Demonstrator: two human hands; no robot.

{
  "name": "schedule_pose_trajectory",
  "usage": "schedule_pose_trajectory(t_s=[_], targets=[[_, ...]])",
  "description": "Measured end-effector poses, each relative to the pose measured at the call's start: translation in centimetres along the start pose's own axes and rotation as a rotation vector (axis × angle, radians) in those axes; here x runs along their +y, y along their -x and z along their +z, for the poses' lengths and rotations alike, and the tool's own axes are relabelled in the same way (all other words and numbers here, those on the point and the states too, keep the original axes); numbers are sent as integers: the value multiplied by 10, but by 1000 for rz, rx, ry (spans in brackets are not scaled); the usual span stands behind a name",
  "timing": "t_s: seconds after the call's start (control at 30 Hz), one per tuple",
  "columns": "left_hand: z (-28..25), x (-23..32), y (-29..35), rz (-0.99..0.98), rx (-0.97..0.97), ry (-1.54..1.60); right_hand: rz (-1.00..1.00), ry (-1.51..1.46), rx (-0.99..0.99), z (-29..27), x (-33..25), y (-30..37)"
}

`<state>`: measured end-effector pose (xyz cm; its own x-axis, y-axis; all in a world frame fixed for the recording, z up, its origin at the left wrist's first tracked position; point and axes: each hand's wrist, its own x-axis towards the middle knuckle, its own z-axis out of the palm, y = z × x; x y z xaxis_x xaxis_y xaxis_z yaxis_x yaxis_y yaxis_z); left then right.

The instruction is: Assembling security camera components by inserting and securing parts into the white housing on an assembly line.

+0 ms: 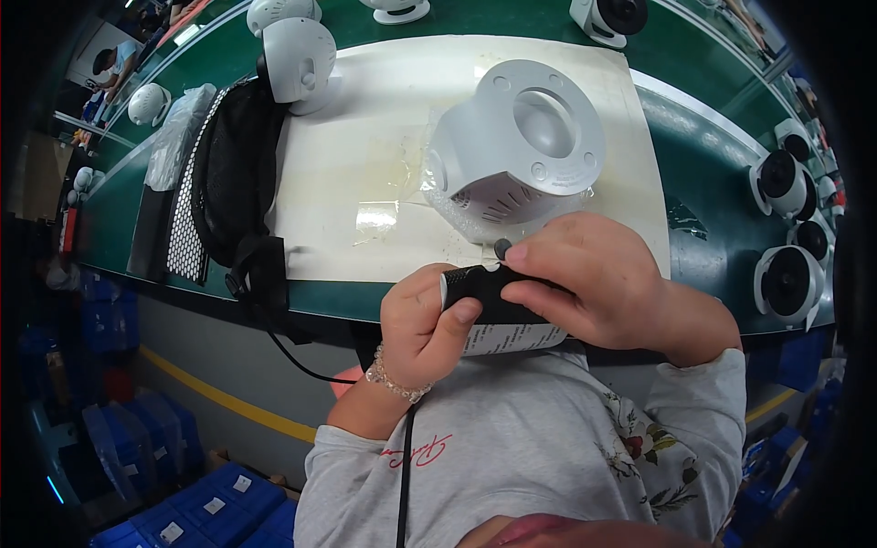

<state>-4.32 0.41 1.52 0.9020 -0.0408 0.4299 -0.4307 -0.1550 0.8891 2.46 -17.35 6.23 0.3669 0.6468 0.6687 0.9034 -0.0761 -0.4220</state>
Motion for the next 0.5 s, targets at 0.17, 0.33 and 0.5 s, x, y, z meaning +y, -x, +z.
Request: schedule_pose_trajectory(t_s=[0.17, 0.33, 0.5], targets=[[1, -2, 0, 55, -38, -34, 227, -67, -103, -4, 0, -1], [2, -6, 1, 79, -24, -32, 371, -192, -152, -6, 1, -4], [2, -4, 2, -24, 49, 94, 130, -64, -56, -3, 0, -3]])
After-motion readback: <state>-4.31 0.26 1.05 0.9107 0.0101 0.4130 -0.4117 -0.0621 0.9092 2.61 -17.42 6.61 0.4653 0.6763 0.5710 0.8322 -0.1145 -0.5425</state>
